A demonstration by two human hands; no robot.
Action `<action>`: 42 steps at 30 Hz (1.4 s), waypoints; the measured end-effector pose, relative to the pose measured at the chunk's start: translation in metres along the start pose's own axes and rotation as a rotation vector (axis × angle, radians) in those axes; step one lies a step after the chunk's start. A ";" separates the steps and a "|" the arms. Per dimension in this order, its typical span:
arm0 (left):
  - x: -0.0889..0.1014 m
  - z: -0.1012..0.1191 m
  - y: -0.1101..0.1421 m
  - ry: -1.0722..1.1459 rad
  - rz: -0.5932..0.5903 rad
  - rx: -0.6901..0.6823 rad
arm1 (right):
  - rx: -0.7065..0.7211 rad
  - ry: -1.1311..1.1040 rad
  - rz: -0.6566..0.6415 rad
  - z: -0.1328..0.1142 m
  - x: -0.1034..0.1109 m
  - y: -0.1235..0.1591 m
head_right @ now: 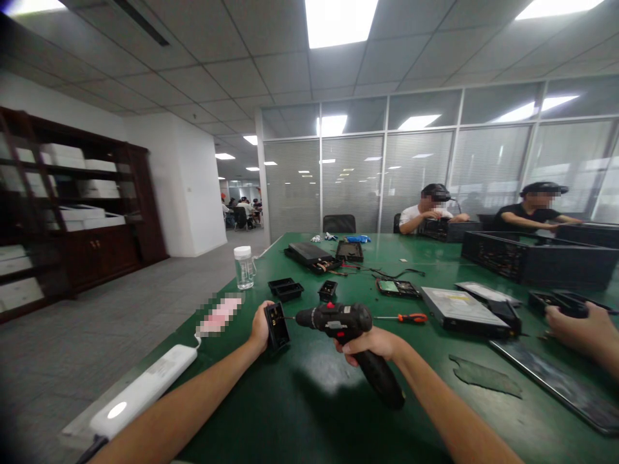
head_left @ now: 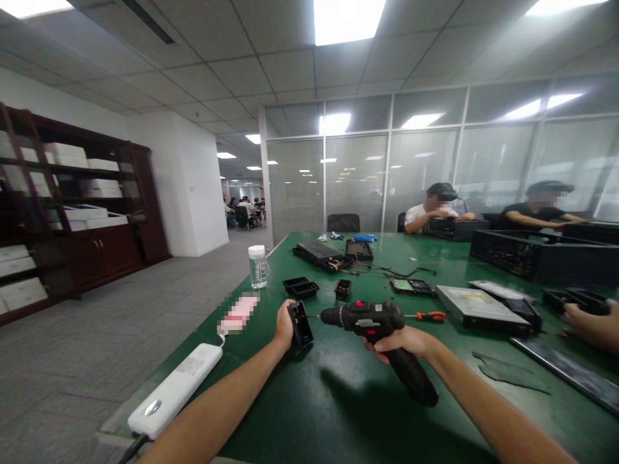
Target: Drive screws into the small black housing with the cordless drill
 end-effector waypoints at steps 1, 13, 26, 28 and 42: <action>0.000 0.000 0.000 -0.004 0.006 -0.003 | 0.007 -0.005 -0.006 0.000 0.000 0.000; 0.000 0.002 0.001 0.006 0.016 0.006 | 0.006 -0.006 0.013 -0.001 -0.001 0.000; 0.000 0.001 0.000 0.007 0.013 -0.010 | 0.001 -0.006 -0.006 0.003 0.001 -0.001; 0.000 0.001 0.000 0.003 0.010 0.000 | 0.001 -0.002 -0.001 0.003 0.001 -0.001; 0.001 -0.003 -0.003 0.021 0.002 0.001 | 0.009 -0.017 -0.007 0.000 -0.001 -0.001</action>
Point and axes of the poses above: each hand's wrist, its own y-axis away from the middle knuckle, its own x-axis out of the back of the hand, z = x × y, the point moved 6 cm from there along -y, towards the middle knuckle, and after that the axes turned 2 degrees about -z, right-handed, at the moved point
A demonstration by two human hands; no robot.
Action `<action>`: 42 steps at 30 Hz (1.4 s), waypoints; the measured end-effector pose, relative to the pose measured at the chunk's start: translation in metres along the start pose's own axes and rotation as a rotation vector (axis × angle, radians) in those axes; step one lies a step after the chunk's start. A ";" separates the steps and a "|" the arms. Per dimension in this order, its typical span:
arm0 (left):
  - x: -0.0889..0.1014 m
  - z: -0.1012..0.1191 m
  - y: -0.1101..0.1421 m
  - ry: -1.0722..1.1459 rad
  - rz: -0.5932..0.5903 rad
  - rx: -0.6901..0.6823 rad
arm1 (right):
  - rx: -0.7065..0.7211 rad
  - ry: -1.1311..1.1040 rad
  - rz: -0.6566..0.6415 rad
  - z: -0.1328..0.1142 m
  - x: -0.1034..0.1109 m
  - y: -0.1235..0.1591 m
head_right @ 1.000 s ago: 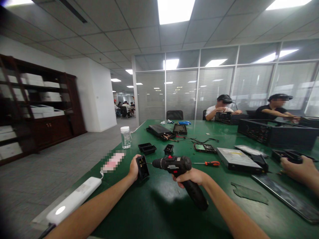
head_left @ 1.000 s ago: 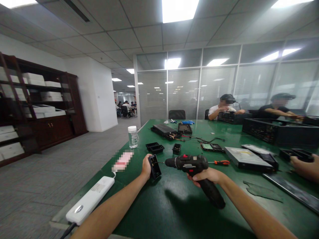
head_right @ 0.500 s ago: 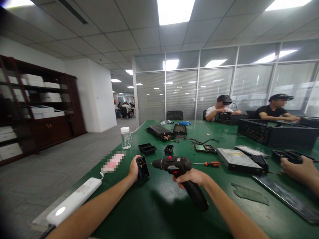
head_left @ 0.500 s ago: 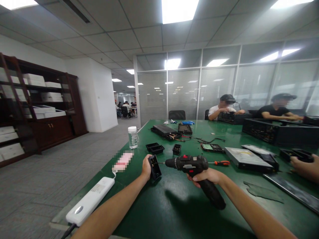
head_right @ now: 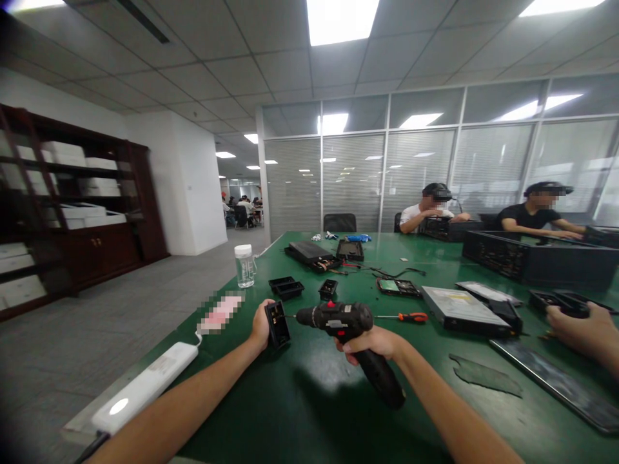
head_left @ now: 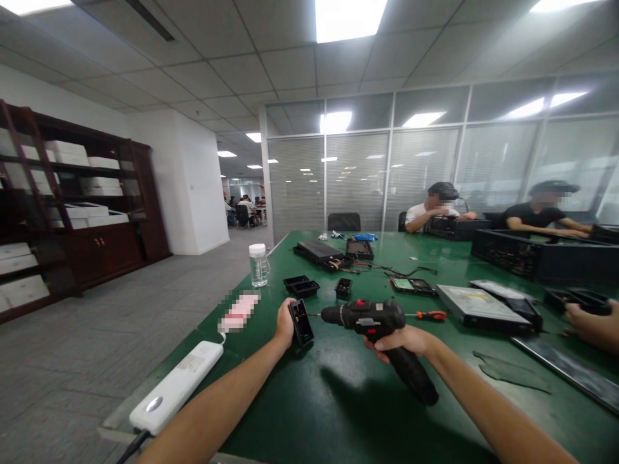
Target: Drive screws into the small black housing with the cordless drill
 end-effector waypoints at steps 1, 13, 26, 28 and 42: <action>0.000 0.000 0.000 -0.004 -0.002 -0.010 | 0.002 -0.005 -0.006 0.000 -0.001 0.000; -0.001 0.003 0.002 -0.011 -0.005 -0.020 | 0.015 -0.029 -0.024 0.003 0.001 0.001; -0.002 0.002 0.001 0.033 -0.009 -0.006 | -0.012 -0.075 0.009 -0.001 -0.002 0.003; -0.001 0.002 0.002 0.029 -0.005 0.003 | -0.020 -0.071 0.012 0.001 -0.001 0.003; -0.002 0.003 0.003 0.028 -0.007 0.012 | -0.027 -0.039 0.023 -0.001 -0.002 0.004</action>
Point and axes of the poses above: each hand's wrist, its own y-axis away from the middle knuckle, its own x-axis out of the back of the hand, z = x × y, the point moved 6 cm from there along -y, towards the middle knuckle, and after that the axes turned 2 degrees about -z, right-handed, at the moved point
